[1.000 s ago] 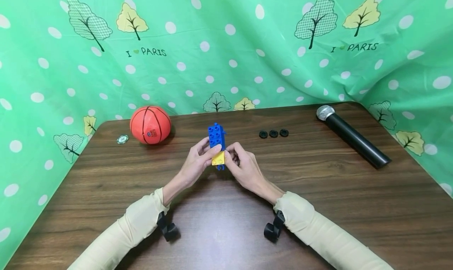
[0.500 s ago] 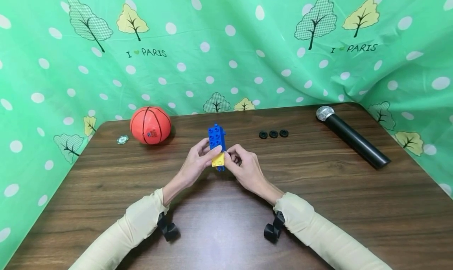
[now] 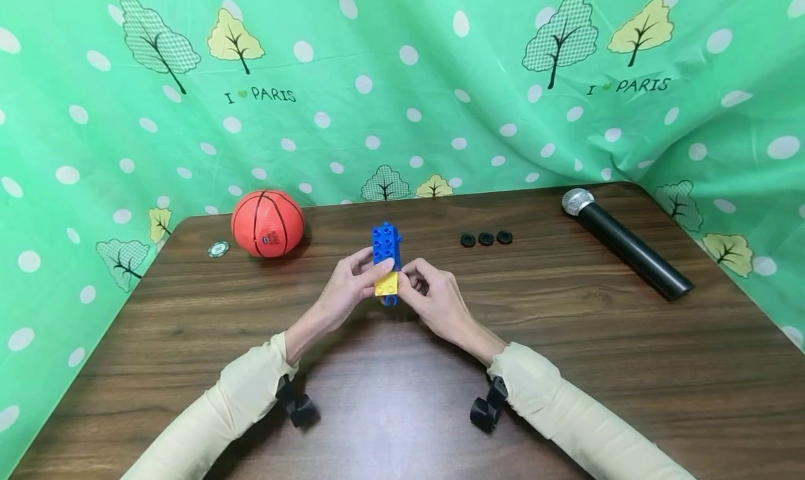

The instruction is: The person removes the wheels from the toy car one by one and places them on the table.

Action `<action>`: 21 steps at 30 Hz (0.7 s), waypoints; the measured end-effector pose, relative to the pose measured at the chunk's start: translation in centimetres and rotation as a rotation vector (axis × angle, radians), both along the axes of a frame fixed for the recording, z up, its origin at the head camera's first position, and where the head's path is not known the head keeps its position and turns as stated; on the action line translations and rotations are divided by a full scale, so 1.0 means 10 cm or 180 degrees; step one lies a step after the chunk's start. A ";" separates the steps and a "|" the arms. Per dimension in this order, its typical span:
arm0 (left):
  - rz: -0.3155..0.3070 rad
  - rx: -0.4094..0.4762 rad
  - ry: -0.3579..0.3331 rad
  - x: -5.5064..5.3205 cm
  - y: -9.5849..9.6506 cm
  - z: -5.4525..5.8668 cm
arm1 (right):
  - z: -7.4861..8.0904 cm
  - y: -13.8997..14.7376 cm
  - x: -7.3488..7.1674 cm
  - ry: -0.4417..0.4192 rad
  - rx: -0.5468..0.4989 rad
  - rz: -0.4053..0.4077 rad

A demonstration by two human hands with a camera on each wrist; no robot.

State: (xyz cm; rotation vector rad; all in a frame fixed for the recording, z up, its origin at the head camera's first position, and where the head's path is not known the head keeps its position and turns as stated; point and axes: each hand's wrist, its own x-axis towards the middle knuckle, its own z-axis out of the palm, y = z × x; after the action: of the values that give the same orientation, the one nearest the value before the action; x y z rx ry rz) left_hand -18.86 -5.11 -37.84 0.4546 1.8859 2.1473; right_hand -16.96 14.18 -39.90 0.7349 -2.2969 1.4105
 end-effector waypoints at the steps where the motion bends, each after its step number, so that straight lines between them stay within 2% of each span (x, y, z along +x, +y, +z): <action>1: -0.0028 0.0044 -0.0075 0.00 -0.01 -0.01 | 0.00 0.00 0.00 -0.0054 -0.0006 0.0030; 4: -0.0090 0.0119 -0.0217 -0.01 -0.02 -0.01 | 0.02 0.01 0.01 -0.0182 -0.0011 0.0113; 13: -0.0180 0.0205 -0.0371 -0.02 -0.01 -0.01 | 0.03 0.05 0.00 -0.0311 -0.0049 0.0259; 21: -0.0276 0.0298 -0.0432 -0.01 -0.03 -0.01 | 0.04 0.09 0.01 -0.0565 -0.0192 0.0411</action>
State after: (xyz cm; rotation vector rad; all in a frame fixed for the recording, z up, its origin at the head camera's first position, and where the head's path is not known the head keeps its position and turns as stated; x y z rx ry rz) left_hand -18.96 -5.39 -37.93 0.3907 1.6692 2.1587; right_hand -16.82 15.10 -39.53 0.7804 -2.3631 1.6567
